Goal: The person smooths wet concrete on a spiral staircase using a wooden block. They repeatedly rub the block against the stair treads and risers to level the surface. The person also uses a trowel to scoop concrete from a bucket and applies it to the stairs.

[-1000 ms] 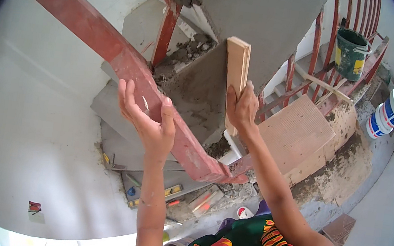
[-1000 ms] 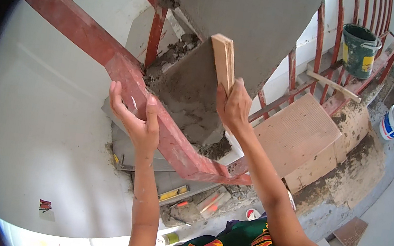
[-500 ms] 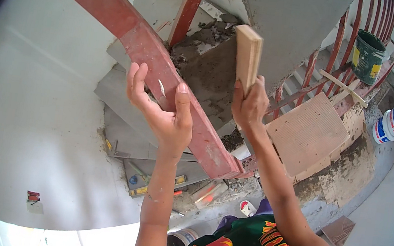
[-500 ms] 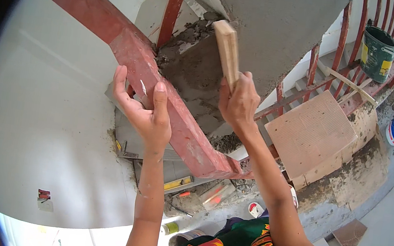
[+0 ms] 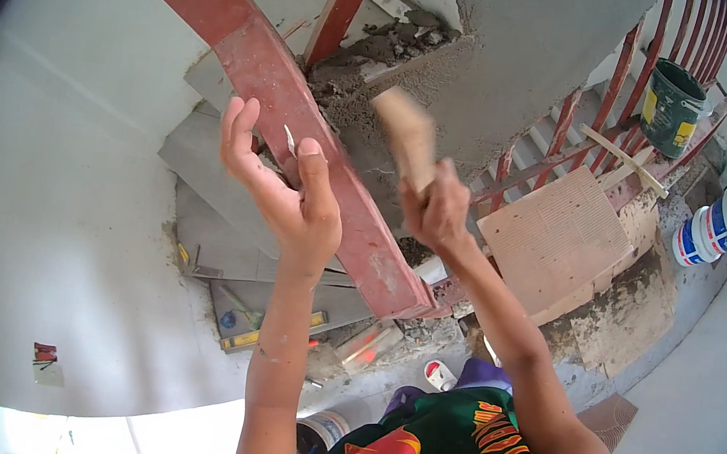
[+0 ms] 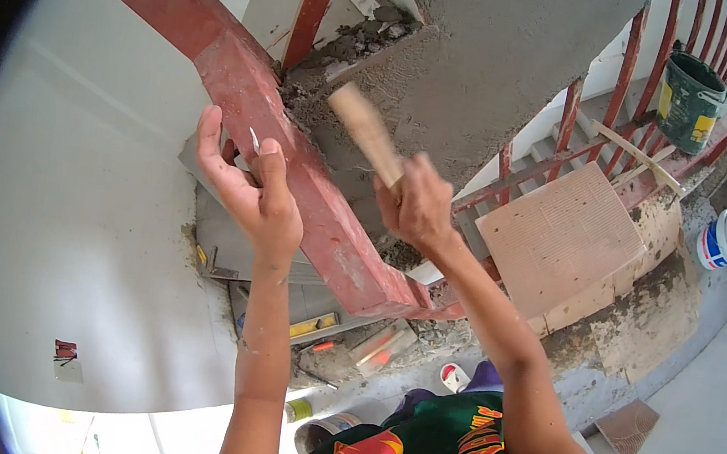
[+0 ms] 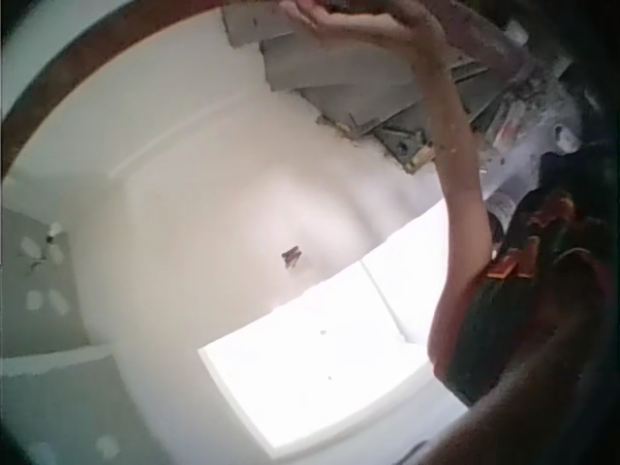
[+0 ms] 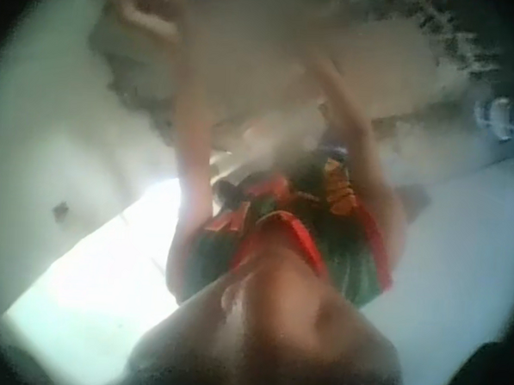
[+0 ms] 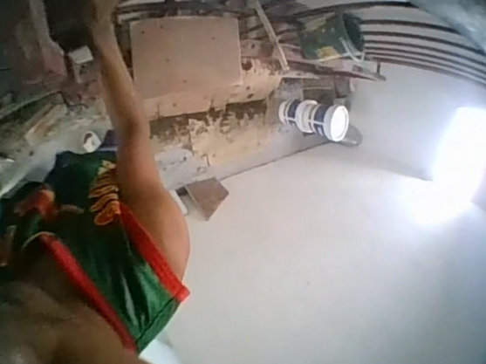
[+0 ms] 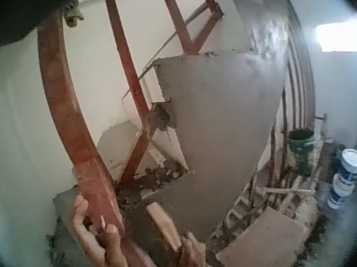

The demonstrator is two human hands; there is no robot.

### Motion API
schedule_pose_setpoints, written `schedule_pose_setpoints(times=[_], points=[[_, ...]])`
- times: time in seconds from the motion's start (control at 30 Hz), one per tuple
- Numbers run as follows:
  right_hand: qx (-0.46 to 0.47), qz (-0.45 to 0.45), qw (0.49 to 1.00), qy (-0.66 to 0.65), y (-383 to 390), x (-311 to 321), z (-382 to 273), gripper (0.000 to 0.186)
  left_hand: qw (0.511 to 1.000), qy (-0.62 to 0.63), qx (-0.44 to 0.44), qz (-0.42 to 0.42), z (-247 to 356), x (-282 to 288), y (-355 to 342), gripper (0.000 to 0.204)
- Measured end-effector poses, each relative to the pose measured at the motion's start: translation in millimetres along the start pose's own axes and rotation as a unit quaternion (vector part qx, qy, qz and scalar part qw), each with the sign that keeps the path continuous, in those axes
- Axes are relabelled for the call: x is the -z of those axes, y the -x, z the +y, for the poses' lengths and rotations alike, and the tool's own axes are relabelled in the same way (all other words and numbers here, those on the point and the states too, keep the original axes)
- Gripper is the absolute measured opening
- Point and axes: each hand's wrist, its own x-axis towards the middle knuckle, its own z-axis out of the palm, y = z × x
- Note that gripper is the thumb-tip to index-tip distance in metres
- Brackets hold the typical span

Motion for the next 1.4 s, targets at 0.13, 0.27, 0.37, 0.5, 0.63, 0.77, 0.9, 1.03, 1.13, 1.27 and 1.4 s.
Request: schedule_pose_setpoints(times=[0.13, 0.27, 0.37, 0.5, 0.63, 0.77, 0.9, 1.03, 1.13, 1.27, 1.4], points=[[-0.041, 0.059, 0.996, 0.059, -36.5, 5.7, 11.7, 0.027, 0.999, -0.034, -0.017, -0.005, -4.0, 2.2, 1.2, 0.051], [0.005, 0.000, 0.999, 0.051, -1.0, -11.4, 0.9, 0.032, 0.999, -0.034, -0.007, -0.007, 0.9, -4.9, 2.4, 0.051], [-0.003, -0.043, 0.999, -0.007, 13.9, -9.0, -6.2, 0.032, 1.000, 0.007, 0.011, 0.010, 0.4, -4.1, 1.5, 0.049], [-0.045, 0.070, 0.996, 0.017, -28.0, 11.5, 1.5, 0.028, 0.999, -0.047, -0.011, 0.002, -1.5, 2.7, 1.9, 0.049], [-0.067, 0.091, 0.993, 0.032, -57.2, 2.7, 3.4, 0.028, 0.999, -0.027, -0.012, 0.013, -2.8, -2.2, 2.4, 0.048], [-0.069, -0.011, 0.998, 0.005, 1.4, -16.6, -15.4, 0.032, 0.999, -0.028, -0.005, 0.016, -3.5, 0.2, 0.8, 0.049], [-0.139, 0.006, 0.990, -0.015, 29.7, 13.8, -5.6, 0.034, 0.997, 0.002, -0.021, 0.068, -5.7, 12.9, 29.6, 0.046], [-0.274, 0.132, 0.946, -0.114, 10.4, 75.3, 4.4, 0.034, 0.833, 0.454, 0.208, -0.238, 77.8, 51.8, 169.7, 0.018], [-0.402, 0.120, 0.880, -0.224, -1.4, 90.1, -7.0, 0.035, 0.651, 0.537, 0.511, -0.162, 142.3, -15.4, 214.1, 0.049], [-0.481, 0.098, 0.819, -0.297, -5.4, 113.4, 11.7, 0.030, 0.709, 0.445, 0.524, 0.158, 77.5, -109.0, 182.7, 0.054], [-0.409, -0.295, 0.859, -0.088, -26.3, 171.4, 39.4, 0.022, 0.683, 0.408, 0.553, 0.248, 41.0, -132.0, 164.2, 0.041]])
